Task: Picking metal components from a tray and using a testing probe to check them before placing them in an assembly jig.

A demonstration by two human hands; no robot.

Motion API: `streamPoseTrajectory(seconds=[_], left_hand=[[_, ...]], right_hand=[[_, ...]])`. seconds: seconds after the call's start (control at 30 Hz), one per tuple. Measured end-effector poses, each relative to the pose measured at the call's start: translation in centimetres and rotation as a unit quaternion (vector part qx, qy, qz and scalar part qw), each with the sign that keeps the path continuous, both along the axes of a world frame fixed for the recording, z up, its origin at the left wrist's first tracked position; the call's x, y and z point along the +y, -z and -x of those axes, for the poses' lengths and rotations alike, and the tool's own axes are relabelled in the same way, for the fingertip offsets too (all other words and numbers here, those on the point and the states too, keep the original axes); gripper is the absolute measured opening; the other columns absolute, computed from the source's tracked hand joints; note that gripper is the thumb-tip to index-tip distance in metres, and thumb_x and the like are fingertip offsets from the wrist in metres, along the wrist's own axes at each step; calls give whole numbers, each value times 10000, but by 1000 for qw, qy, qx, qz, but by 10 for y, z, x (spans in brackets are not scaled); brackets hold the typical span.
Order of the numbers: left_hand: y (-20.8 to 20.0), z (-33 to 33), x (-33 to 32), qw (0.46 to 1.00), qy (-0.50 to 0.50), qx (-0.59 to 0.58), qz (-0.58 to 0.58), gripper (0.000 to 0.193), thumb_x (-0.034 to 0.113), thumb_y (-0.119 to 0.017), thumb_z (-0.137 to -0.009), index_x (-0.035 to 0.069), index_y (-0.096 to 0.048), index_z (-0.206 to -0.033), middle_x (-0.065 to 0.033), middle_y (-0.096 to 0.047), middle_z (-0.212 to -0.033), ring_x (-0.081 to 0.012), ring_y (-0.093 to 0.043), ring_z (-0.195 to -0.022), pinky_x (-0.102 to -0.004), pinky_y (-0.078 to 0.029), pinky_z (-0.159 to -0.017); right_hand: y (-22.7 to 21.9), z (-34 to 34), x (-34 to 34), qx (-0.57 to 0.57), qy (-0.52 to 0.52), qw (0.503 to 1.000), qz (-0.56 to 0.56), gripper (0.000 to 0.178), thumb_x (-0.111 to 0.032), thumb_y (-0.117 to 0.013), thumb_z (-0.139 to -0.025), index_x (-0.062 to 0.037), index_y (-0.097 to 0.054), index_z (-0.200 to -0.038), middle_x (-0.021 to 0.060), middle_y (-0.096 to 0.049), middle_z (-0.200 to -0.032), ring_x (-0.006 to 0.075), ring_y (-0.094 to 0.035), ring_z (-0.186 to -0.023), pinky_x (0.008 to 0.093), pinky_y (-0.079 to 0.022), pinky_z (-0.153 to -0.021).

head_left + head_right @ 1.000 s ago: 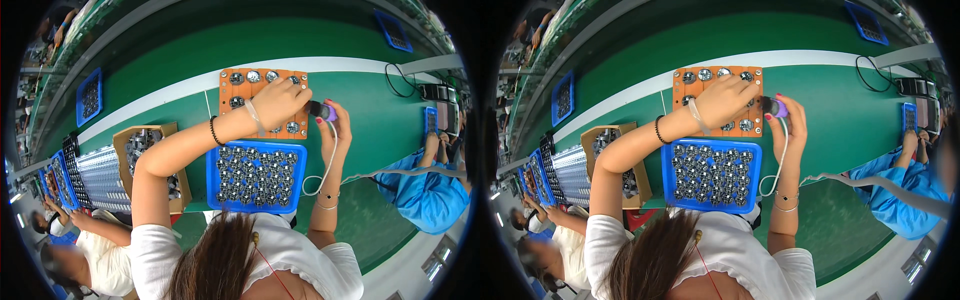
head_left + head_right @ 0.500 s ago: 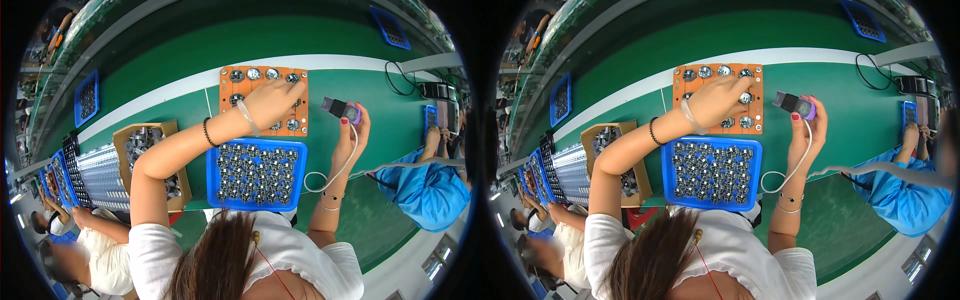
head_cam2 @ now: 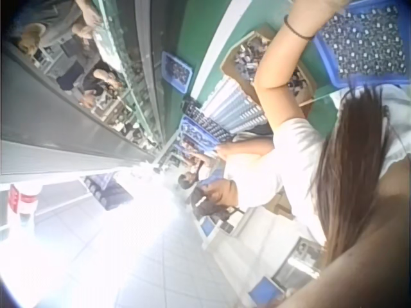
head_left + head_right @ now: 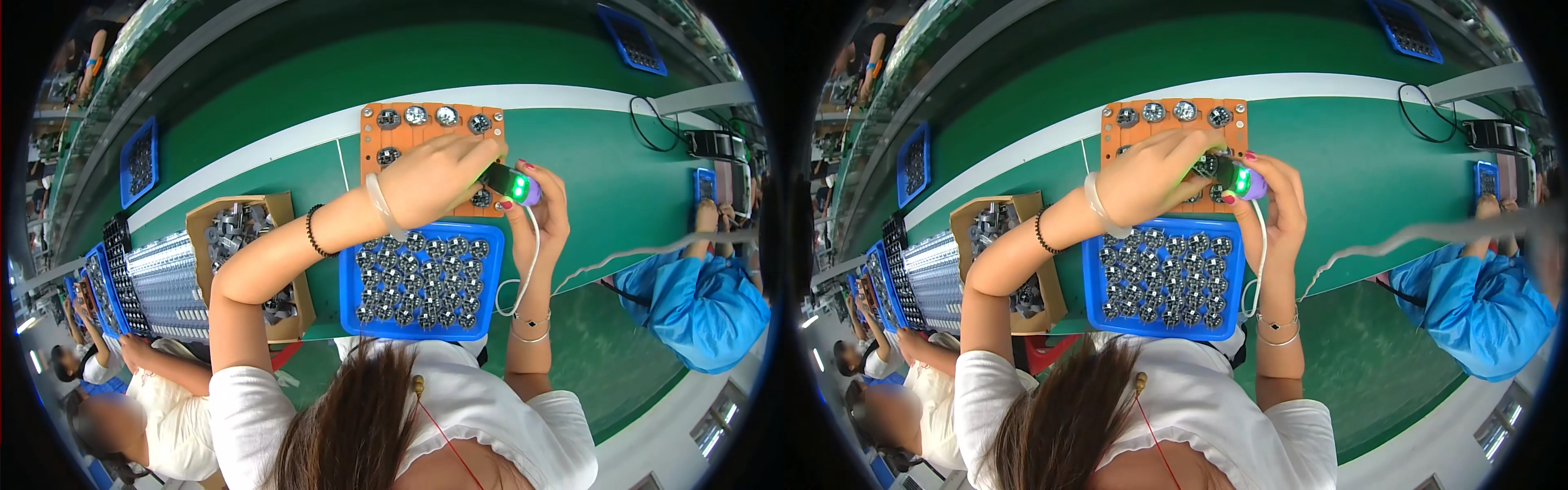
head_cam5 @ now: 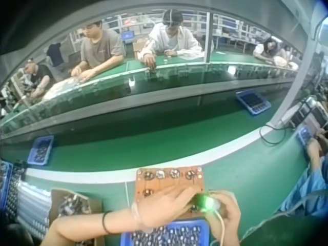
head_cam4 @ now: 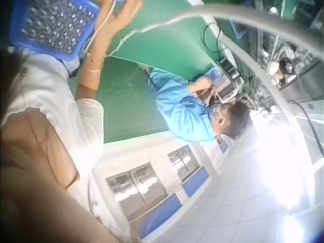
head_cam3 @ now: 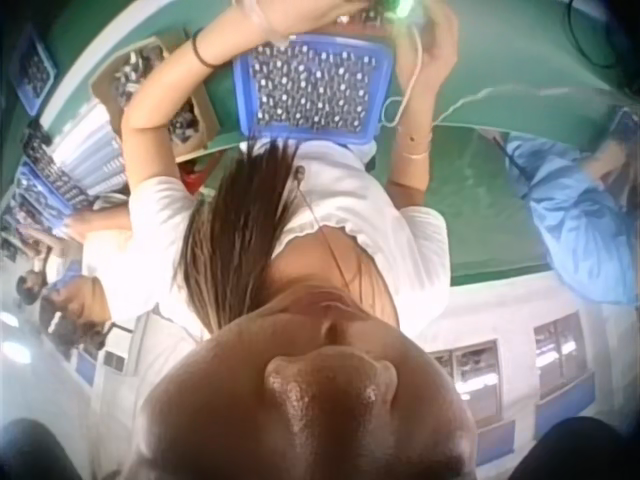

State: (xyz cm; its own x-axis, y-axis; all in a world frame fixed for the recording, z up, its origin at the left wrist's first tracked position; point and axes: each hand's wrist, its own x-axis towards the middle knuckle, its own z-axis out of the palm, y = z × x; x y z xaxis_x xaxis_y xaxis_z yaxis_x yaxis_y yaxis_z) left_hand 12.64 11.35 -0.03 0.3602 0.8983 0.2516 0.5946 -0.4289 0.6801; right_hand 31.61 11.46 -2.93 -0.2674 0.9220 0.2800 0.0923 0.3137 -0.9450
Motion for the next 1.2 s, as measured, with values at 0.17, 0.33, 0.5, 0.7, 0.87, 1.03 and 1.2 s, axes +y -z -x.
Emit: streamPoseTrajectory(seconds=[0.17, 0.33, 0.5, 0.7, 0.87, 1.03, 1.2], left_hand=[[-4, 5, -2, 999, -31, 9, 26, 461, 105, -704, -758, 36, -449, -1135, -143, -628, -969, -319, -638, -846, -378, -522, -696], [20, 17, 1, 996, -52, 68, 17, 487, 106, -719, -737, 31, -437, -1128, -141, -628, -952, -318, -619, -880, -381, -497, -732], [24, 24, -6, 991, -65, 119, -10, 474, 88, -713, -706, 24, -439, -1087, -143, -589, -858, -322, -586, -828, -411, -477, -708], [18, 36, -13, 979, -71, 191, 30, 341, -3, -598, -737, 14, -442, -1040, -166, -586, -917, -332, -590, -863, -416, -481, -738], [8, 31, -18, 993, -45, 109, 20, 302, -15, -554, -756, 7, -437, -1034, -174, -591, -902, -341, -602, -861, -419, -496, -706], [-5, 18, -24, 997, -47, 55, -21, 378, 36, -665, -747, 37, -486, -1079, -154, -602, -890, -340, -615, -808, -385, -503, -681], [-10, 25, -24, 997, -65, 40, 33, 424, 28, -681, -748, 38, -465, -1113, -151, -618, -916, -311, -631, -795, -359, -512, -661]], right_hand=[[2, -1, -1, 47, 11, 999, 18, 399, 16, -665, -797, 4, -527, -1172, 151, -550, -1171, 228, -542, -1103, 326, -440, -931], [1, -7, -4, 121, 103, 985, 73, 430, 3, -660, -807, -8, -494, -1204, 157, -576, -1159, 194, -550, -1063, 293, -443, -892], [10, -15, -3, 105, 74, 990, 63, 442, 11, -652, -812, -8, -480, -1219, 159, -569, -1167, 187, -549, -1063, 277, -447, -878], [6, -4, -8, 80, 36, 994, 66, 424, 29, -670, -789, 8, -513, -1182, 153, -559, -1161, 216, -553, -1076, 307, -446, -911], [-1, 12, -9, -19, -11, 1000, 17, 414, 55, -686, -761, 29, -539, -1147, 138, -528, -1145, 228, -553, -1065, 325, -440, -933], [0, 20, -10, -15, -29, 999, -9, 441, 69, -693, -749, 31, -539, -1161, 137, -510, -1159, 226, -540, -1087, 335, -441, -940], [4, 19, -12, 43, -5, 999, 22, 415, 31, -702, -757, 11, -548, -1142, 139, -541, -1149, 212, -555, -1043, 319, -456, -897]])
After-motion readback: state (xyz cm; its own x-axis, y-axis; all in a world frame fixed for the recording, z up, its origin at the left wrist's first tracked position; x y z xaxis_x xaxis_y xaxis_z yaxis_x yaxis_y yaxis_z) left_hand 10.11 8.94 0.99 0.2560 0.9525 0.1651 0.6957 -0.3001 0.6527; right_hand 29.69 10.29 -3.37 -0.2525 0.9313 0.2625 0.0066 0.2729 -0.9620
